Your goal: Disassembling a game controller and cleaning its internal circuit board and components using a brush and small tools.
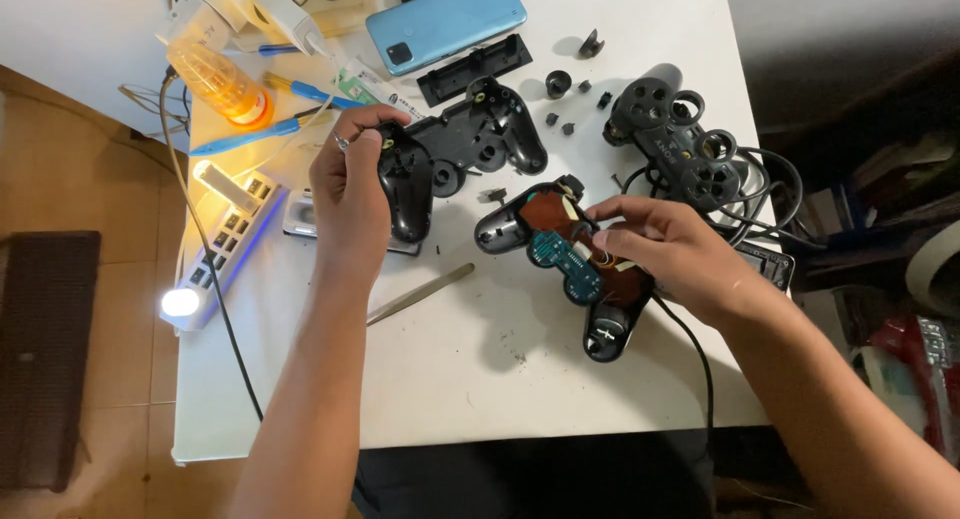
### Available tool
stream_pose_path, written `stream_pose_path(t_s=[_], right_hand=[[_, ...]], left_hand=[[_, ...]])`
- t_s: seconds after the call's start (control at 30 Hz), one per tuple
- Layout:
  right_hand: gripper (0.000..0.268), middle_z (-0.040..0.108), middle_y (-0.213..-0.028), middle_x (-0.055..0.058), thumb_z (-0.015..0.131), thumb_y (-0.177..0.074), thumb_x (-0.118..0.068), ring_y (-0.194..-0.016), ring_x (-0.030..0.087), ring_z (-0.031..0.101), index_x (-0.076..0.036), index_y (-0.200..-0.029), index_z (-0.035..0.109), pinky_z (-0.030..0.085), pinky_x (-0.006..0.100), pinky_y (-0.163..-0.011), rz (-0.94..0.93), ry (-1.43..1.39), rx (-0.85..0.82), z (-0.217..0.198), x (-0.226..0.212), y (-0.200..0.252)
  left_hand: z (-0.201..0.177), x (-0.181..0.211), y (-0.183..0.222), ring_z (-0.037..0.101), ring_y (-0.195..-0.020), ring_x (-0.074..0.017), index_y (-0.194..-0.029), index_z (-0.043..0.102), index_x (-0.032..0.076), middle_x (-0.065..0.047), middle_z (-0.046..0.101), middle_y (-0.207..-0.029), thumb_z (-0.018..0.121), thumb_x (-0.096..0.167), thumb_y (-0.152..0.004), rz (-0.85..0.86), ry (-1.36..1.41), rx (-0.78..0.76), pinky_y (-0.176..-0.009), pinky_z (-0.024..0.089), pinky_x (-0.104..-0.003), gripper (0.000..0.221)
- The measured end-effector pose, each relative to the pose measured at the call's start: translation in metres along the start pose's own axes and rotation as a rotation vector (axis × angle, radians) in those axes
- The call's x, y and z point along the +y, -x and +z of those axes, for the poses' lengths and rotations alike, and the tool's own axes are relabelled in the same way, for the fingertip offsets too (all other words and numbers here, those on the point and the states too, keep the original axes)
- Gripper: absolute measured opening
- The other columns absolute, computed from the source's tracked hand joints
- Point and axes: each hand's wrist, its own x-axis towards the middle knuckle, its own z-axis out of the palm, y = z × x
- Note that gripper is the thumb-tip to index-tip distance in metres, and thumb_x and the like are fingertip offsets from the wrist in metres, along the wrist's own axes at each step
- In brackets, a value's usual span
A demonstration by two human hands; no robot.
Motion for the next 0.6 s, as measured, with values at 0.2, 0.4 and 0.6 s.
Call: stream_pose_path(t_s=[0.2,0.4,0.6], right_hand=[[0.030,0.078,-0.084,0.027,0.064,-0.090,-0.005,-0.076,0.037,0.075,0.005,-0.115,0.077,0.060,0.046,-0.077,0.021,0.206,-0.094,0.009,-0.014,0.010],[0.026,0.083,-0.094,0.021,0.066,-0.092,-0.008,-0.085,0.032,0.079,-0.004,-0.112,0.082,0.063,0.045,-0.082,0.017,0.440,-0.140,0.017,-0.027,0.020],[0.033,0.080,-0.107,0.017,0.069,-0.090,-0.013,-0.103,0.033,0.079,-0.010,-0.122,0.078,0.063,0.044,-0.092,-0.061,0.619,-0.074,0.021,-0.035,0.023]], left_hand=[[0.003,0.012,0.006,0.065,-0.102,-0.0236,-0.111,0.068,0.012,-0.015,0.068,-0.101,0.037,0.017,-0.103,0.118,-0.044,-0.086,-0.098,0.058,-0.046,0.033],[0.008,0.020,0.012,0.063,-0.103,-0.0162,-0.111,0.070,0.012,-0.008,0.068,-0.098,0.042,0.016,-0.106,0.195,-0.035,-0.131,-0.097,0.057,-0.040,0.029],[0.006,0.009,0.010,0.063,-0.102,-0.0161,-0.111,0.071,0.013,-0.008,0.069,-0.102,0.043,0.019,-0.107,0.150,0.041,-0.125,-0.099,0.057,-0.041,0.029]])
